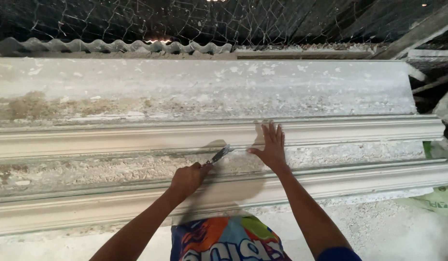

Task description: The person uses a small metal tool to scrape and smooth the surface of a long, white decorative molding piece. They work along the length of the molding, removing excess material and refining the edges.

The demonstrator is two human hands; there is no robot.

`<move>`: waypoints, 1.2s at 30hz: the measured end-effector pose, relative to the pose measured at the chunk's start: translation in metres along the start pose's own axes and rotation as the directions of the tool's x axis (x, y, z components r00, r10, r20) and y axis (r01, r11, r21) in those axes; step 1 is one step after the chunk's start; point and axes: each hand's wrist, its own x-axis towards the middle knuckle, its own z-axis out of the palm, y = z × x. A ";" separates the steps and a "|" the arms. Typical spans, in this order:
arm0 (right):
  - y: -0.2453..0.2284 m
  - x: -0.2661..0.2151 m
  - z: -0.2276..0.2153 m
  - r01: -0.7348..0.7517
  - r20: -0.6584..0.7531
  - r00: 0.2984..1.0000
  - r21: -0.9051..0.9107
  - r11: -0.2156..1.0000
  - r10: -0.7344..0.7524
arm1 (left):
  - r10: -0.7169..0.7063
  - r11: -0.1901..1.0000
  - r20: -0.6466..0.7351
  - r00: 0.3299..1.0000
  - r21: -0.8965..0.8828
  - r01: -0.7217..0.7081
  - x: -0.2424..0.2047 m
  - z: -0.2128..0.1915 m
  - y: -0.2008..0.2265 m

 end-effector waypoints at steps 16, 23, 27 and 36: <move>0.052 0.002 0.009 0.017 -0.035 0.999 0.018 1.000 -0.016 | 0.048 0.998 -0.009 0.999 0.039 -0.048 0.038 0.032 0.045; 0.056 0.006 -0.007 0.041 -0.013 0.999 -0.013 0.999 -0.041 | 0.057 0.997 -0.043 0.997 0.058 -0.054 0.034 0.023 0.042; 0.054 0.007 -0.005 0.033 -0.013 0.999 -0.115 0.993 -0.035 | 0.037 0.999 0.016 0.999 0.031 -0.038 0.034 0.024 0.033; 0.048 -0.013 -0.021 -0.209 0.039 0.976 -0.126 0.970 0.215 | 0.138 0.989 0.035 0.990 0.048 -0.140 0.053 0.038 0.048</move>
